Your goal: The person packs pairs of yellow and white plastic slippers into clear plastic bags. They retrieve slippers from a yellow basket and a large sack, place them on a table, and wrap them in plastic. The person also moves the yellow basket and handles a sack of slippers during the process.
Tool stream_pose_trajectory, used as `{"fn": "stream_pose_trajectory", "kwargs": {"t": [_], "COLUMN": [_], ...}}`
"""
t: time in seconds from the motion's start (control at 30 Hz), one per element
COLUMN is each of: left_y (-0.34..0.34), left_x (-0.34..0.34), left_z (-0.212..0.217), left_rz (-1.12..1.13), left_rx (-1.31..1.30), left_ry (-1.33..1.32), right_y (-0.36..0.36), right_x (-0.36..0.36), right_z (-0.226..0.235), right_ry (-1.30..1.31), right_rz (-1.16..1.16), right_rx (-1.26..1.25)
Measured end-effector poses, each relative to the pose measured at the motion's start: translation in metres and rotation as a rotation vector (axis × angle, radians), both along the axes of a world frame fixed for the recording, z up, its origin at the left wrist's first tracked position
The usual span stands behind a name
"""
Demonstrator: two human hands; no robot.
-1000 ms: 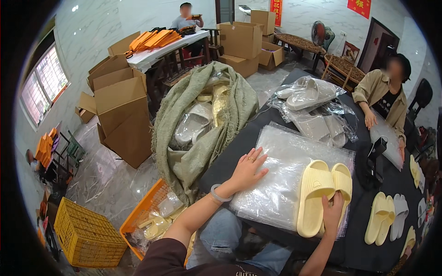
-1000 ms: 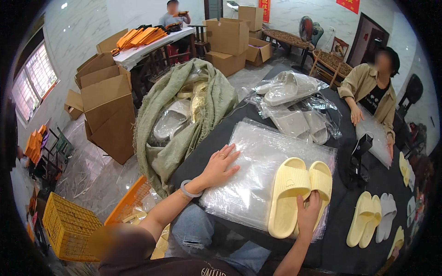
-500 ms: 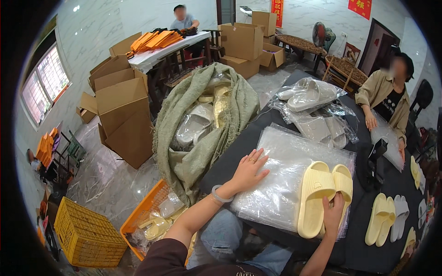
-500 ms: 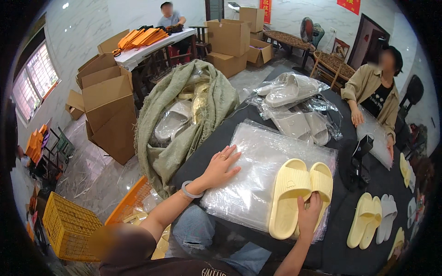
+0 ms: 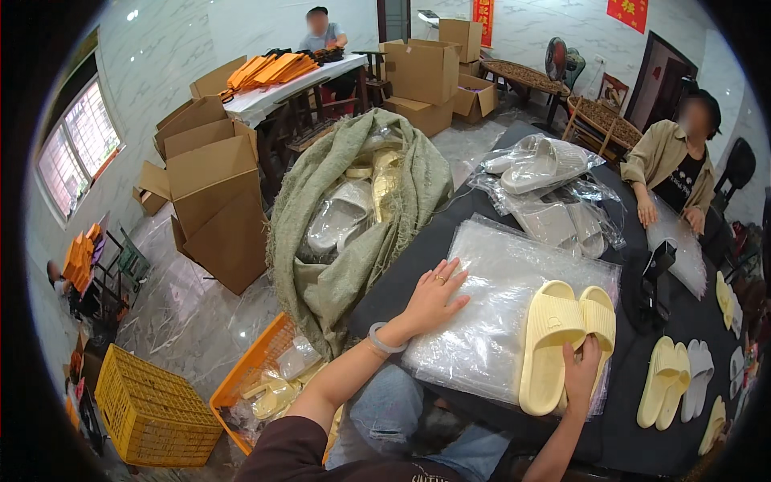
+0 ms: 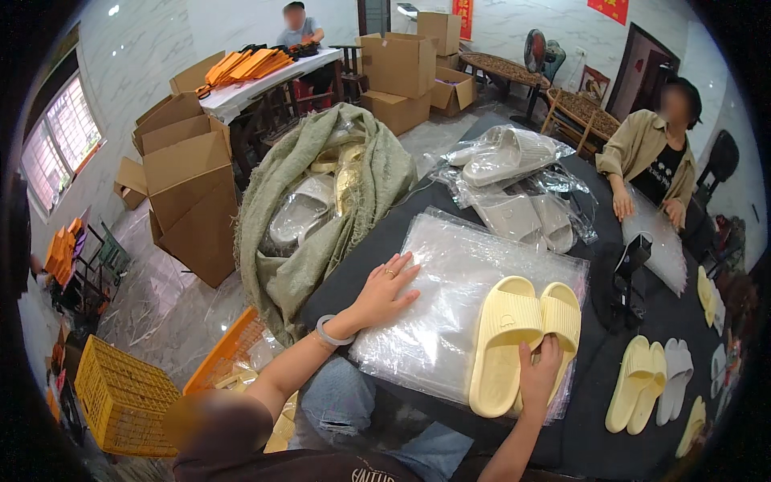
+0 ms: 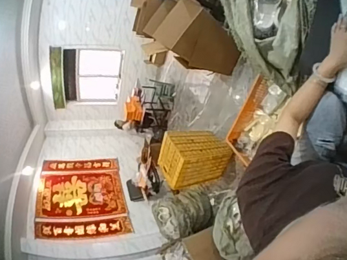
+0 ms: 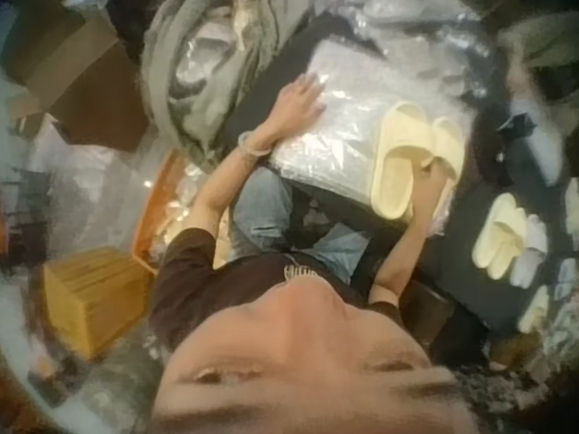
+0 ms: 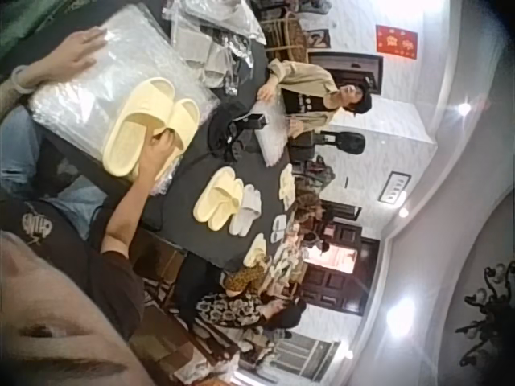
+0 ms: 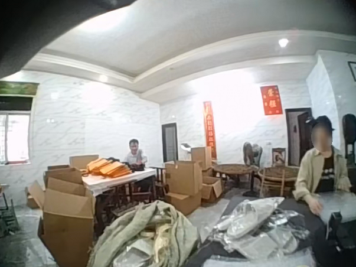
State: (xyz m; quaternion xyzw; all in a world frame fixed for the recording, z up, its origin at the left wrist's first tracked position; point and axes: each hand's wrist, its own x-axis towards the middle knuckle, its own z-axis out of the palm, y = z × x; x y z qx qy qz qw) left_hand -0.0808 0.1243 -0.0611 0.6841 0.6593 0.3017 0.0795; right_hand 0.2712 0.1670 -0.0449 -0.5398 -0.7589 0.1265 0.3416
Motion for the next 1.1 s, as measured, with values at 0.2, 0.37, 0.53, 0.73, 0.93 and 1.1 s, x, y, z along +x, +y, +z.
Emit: {"fn": "stream_pose_trajectory", "kwargs": {"t": [0.2, 0.37, 0.53, 0.73, 0.93, 1.1], "left_y": [-0.002, -0.002, 0.0, 0.004, 0.004, 0.001], "left_x": [0.0, 0.004, 0.001, 0.0, 0.007, 0.007], "left_z": [0.003, 0.005, 0.003, 0.001, 0.008, 0.003], "left_rz": [0.003, -0.015, 0.0, -0.005, -0.004, -0.004], "left_rx": [-0.001, 0.0, 0.066, 0.08, -0.008, -0.021], "left_ry": [-0.002, -0.014, 0.04, 0.03, 0.042, 0.2], "right_y": [-0.005, -0.004, 0.004, -0.001, -0.004, -0.016], "right_x": [-0.006, 0.001, 0.005, -0.006, -0.007, -0.055], "right_z": [0.015, 0.004, -0.01, 0.015, 0.021, 0.062], "right_ry": [0.038, 0.015, -0.008, 0.035, 0.108, 0.209], "right_rz": [0.016, -0.004, -0.017, 0.005, -0.052, 0.171], "right_rx": [-0.107, -0.045, 0.021, -0.04, 0.088, 0.197]}}
